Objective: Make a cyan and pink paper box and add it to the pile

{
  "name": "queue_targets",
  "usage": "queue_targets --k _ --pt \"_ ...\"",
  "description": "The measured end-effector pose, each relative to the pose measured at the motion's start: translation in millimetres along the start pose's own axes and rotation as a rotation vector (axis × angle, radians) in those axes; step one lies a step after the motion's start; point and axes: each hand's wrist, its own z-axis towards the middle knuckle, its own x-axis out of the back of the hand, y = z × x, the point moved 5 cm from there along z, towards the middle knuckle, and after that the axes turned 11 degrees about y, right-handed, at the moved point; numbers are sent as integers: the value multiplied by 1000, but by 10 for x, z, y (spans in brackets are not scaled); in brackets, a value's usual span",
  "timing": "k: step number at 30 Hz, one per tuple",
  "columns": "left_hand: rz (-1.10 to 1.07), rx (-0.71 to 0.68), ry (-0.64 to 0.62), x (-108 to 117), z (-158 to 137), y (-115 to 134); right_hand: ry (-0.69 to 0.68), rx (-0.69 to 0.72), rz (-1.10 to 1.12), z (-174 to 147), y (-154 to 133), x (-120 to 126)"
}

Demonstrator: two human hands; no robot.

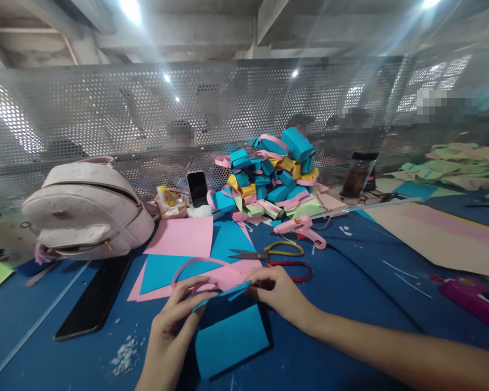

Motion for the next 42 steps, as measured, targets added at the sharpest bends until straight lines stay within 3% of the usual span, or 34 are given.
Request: queue_targets --k 15,26,42 --pt "-14 35 69 14 -10 56 37 41 -50 -26 -35 26" --pt "-41 -72 -15 -9 -54 167 -14 168 -68 -105 -198 -15" --pt "-45 -29 26 -4 -23 184 24 151 -114 -80 -182 14"
